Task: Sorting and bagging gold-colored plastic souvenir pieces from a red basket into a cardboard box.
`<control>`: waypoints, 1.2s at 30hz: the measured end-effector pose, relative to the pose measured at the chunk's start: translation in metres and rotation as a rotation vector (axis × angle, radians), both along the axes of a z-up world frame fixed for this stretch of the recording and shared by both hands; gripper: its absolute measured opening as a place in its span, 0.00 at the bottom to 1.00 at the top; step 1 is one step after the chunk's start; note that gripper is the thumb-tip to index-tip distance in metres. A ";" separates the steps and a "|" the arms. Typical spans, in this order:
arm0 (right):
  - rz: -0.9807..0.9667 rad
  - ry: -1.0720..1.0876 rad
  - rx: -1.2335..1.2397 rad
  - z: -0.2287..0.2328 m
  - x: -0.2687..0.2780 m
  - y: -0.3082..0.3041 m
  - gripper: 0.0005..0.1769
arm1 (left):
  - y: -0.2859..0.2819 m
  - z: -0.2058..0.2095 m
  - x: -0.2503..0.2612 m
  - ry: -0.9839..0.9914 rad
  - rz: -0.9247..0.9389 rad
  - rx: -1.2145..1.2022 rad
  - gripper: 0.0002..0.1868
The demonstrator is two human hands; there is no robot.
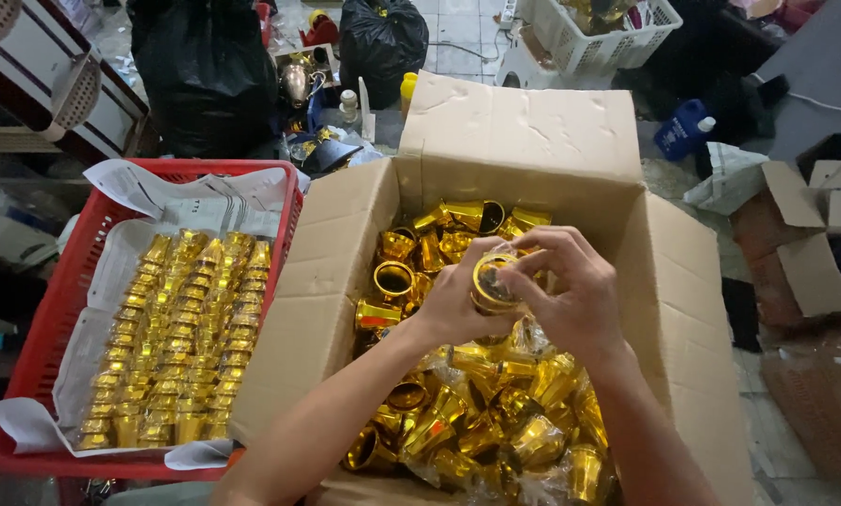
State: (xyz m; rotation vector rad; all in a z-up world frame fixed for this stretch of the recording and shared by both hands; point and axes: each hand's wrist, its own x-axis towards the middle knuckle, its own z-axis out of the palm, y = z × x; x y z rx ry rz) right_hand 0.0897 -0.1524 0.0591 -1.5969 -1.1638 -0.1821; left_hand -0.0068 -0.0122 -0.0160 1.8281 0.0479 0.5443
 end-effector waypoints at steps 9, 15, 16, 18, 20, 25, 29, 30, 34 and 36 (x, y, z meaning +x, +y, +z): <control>0.111 0.023 -0.304 0.003 -0.007 -0.005 0.17 | 0.004 -0.021 0.008 -0.055 0.056 0.168 0.35; 0.083 -0.091 -0.256 -0.014 0.013 -0.009 0.27 | 0.006 -0.034 0.013 -0.015 0.152 0.250 0.33; 0.062 -0.112 -0.273 -0.014 0.013 -0.009 0.30 | 0.008 -0.036 0.013 0.008 0.187 0.281 0.34; 0.047 -0.142 -0.287 -0.021 0.016 -0.009 0.19 | 0.005 -0.032 0.012 0.028 0.207 0.312 0.33; 0.024 -0.174 -0.295 -0.026 0.019 -0.007 0.10 | 0.004 -0.032 0.013 0.044 0.221 0.349 0.33; 0.029 -0.008 -0.377 -0.016 0.015 -0.004 0.05 | 0.005 -0.043 0.025 -0.075 0.226 0.433 0.26; 0.032 0.035 -0.437 -0.018 0.016 -0.006 0.11 | 0.005 -0.051 0.024 -0.069 0.212 0.474 0.25; -0.008 -0.085 -0.425 -0.023 0.020 -0.008 0.11 | 0.005 -0.050 0.022 -0.064 0.212 0.470 0.26; -0.017 -0.205 -0.446 -0.022 0.018 -0.008 0.07 | 0.007 -0.039 0.018 -0.044 0.275 0.418 0.29; 0.015 -0.186 -0.506 -0.009 0.009 -0.009 0.08 | 0.012 -0.042 0.019 -0.010 0.254 0.406 0.31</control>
